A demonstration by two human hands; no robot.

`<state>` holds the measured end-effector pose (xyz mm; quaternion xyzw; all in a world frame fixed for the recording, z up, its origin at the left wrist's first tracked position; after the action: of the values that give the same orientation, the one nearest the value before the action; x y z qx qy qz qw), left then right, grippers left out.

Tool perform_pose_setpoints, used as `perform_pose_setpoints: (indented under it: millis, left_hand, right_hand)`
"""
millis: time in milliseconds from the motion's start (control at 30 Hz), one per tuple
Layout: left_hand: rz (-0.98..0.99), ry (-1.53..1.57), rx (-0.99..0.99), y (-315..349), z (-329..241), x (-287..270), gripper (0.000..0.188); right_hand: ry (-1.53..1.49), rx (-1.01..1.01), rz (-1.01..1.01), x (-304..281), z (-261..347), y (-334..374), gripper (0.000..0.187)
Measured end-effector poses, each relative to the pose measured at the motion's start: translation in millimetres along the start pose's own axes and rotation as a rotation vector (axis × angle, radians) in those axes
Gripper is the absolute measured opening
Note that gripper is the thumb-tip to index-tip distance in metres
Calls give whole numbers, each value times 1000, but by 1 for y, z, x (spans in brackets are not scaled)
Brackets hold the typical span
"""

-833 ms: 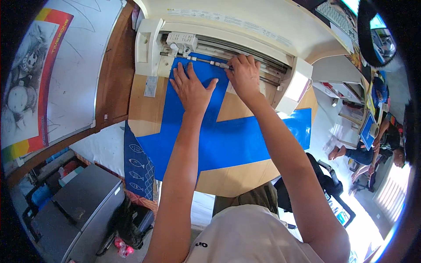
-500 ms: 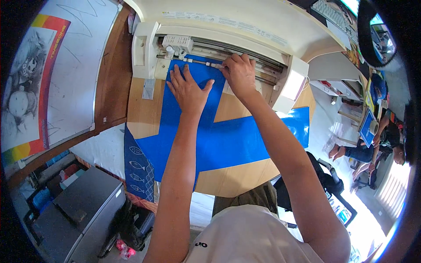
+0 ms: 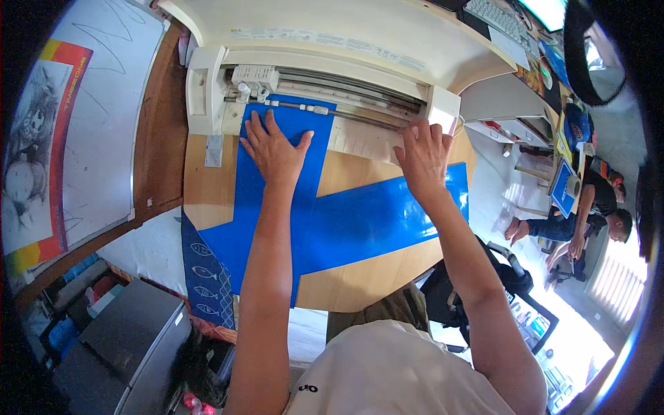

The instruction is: Operating a digital cutting machine to cut blue vinyl material.

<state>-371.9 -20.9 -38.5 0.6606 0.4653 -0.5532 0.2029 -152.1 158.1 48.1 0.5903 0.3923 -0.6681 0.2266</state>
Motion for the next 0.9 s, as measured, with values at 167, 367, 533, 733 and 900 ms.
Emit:
perform_pose_setpoints:
  millis: [167, 367, 533, 733, 900]
  left_hand:
    - [28, -20, -9, -1, -2, -1, 105]
    - [29, -22, -7, -1, -2, -1, 106]
    - [35, -24, -16, -2, -3, -1, 106]
    - [70, -9, -48, -3, -8, -8, 102]
    - [14, 27, -35, 1, 1, -7, 101]
  right_hand:
    - [28, -115, -39, 7, -17, -3, 22]
    - [30, -176, -17, 7, -24, -14, 5]
    - [75, -191, 88, 6, -24, -22, 14]
    - [-149, -42, -124, -24, -4, 11, 32]
    - [-317, 13, -6, -30, 18, 67, 31]
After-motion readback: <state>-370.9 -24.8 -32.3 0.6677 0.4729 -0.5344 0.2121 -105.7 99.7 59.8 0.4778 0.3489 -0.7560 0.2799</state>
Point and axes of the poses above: each hand's wrist, its own y-axis away from the middle knuckle, its own x-axis out of the palm, z = x × y, the point moved 4 cm from there along -y, towards the middle knuckle, and after that the axes turned 11 degrees about -z, right-handed, at the moved point
